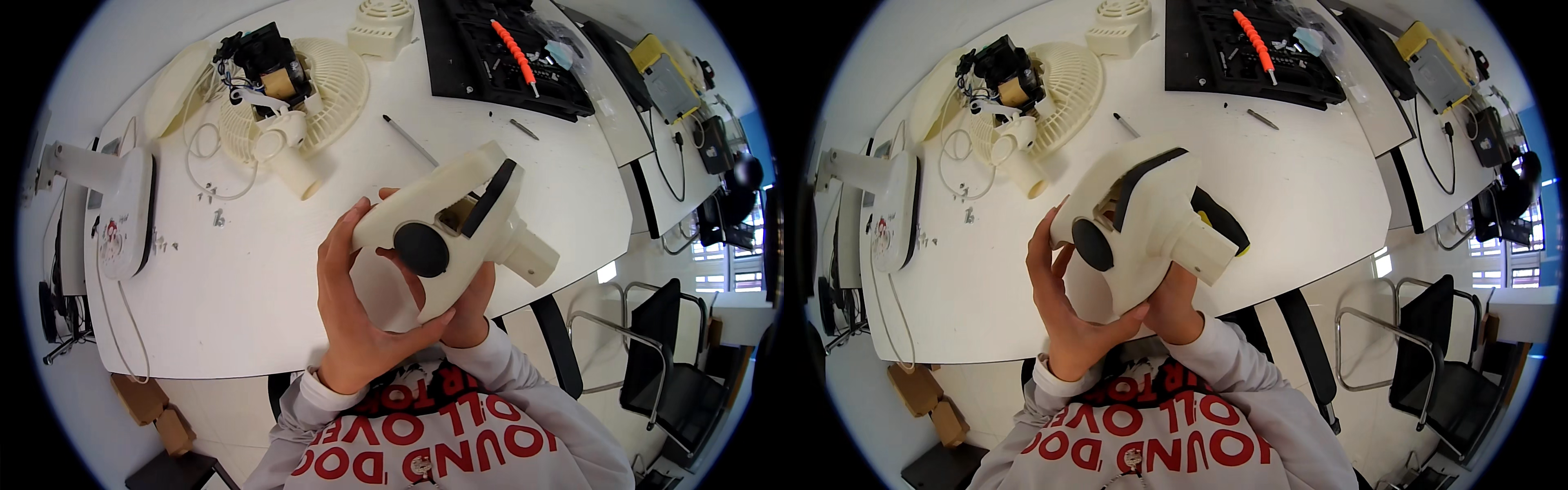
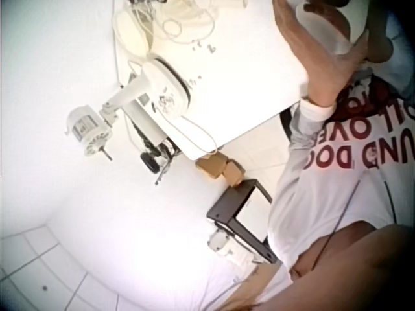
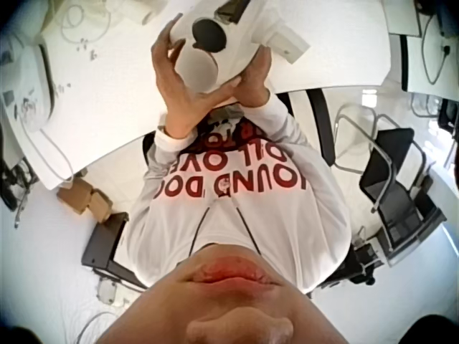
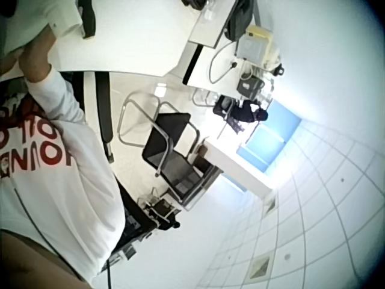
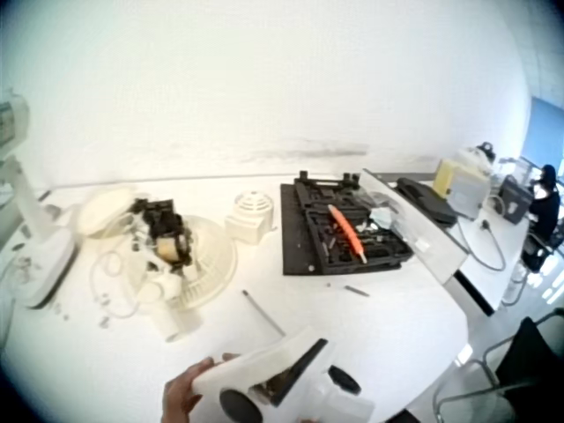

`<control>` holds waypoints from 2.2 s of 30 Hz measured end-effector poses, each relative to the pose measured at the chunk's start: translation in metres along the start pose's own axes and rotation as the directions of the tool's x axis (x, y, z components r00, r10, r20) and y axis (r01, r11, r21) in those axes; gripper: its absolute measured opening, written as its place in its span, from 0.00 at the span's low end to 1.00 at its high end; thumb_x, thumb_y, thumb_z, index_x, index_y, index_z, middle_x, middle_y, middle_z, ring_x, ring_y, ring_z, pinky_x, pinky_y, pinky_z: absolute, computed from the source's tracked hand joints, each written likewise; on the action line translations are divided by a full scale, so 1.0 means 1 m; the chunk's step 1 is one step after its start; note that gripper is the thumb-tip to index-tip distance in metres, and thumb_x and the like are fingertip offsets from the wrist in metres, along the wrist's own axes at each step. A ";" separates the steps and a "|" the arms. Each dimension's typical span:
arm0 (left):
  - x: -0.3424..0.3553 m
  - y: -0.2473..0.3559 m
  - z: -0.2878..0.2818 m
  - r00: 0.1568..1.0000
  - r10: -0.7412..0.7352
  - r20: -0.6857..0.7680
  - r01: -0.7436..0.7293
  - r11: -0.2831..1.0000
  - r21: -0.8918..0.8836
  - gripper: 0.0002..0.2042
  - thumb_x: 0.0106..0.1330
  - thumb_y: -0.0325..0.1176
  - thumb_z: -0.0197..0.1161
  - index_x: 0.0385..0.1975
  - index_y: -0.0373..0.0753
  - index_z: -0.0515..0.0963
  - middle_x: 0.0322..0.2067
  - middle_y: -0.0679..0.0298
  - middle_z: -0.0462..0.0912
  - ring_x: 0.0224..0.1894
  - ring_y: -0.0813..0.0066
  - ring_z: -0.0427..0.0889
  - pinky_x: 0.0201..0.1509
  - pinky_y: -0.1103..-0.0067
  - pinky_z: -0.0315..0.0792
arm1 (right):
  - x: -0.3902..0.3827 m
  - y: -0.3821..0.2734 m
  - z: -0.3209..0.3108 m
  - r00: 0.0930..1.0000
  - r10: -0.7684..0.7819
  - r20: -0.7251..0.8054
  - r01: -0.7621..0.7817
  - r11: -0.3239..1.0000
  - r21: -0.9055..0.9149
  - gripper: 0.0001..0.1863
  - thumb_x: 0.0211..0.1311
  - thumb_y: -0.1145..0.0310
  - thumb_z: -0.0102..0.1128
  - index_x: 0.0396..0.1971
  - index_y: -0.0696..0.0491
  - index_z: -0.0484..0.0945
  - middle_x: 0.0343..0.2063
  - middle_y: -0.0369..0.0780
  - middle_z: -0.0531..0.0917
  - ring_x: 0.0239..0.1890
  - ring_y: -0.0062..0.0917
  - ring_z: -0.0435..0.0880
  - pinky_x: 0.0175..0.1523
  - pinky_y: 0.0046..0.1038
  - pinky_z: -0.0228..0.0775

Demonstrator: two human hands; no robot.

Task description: The person disassembles a white plastic fan housing, then uses a screwdriver to tighten screws on the fan motor assembly. They handle screws, a screwdriver, and fan components on a white table.

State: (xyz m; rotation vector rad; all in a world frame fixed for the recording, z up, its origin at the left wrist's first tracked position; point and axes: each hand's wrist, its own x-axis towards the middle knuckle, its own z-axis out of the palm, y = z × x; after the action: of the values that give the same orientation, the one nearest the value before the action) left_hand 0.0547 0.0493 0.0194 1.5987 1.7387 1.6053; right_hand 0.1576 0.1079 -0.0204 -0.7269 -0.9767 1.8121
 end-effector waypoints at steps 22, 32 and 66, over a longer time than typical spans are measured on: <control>-0.004 -0.010 0.009 0.966 0.213 -0.149 -0.233 0.964 -0.131 0.52 0.37 0.41 0.81 0.64 0.40 0.55 0.60 0.45 0.65 0.64 0.43 0.61 0.66 0.51 0.55 | 0.005 -0.021 0.012 0.923 -0.013 0.384 -0.112 0.947 0.300 0.38 0.64 0.48 0.55 0.66 0.55 0.55 0.65 0.46 0.60 0.66 0.32 0.62 0.68 0.36 0.60; -0.007 -0.015 0.011 0.947 0.257 -0.192 -0.298 0.927 -0.227 0.52 0.37 0.41 0.81 0.64 0.38 0.57 0.61 0.45 0.66 0.65 0.45 0.61 0.66 0.55 0.59 | 0.004 -0.028 0.013 0.909 0.084 0.409 -0.219 0.930 0.295 0.45 0.56 0.45 0.63 0.65 0.58 0.55 0.62 0.44 0.63 0.65 0.31 0.63 0.68 0.35 0.59; -0.014 0.000 -0.003 0.896 -0.354 -0.267 0.185 0.846 -0.500 0.57 0.41 0.52 0.79 0.66 0.31 0.48 0.61 0.51 0.60 0.61 0.60 0.67 0.62 0.67 0.64 | -0.011 -0.045 0.037 0.920 0.037 0.391 0.034 0.984 -0.175 0.46 0.61 0.53 0.57 0.70 0.59 0.42 0.66 0.48 0.57 0.70 0.35 0.53 0.71 0.35 0.42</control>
State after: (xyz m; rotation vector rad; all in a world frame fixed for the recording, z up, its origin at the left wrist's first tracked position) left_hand 0.0568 0.0361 0.0141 0.8344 1.4819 2.0444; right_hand 0.1522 0.0980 0.0374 -0.4734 -1.4171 1.9298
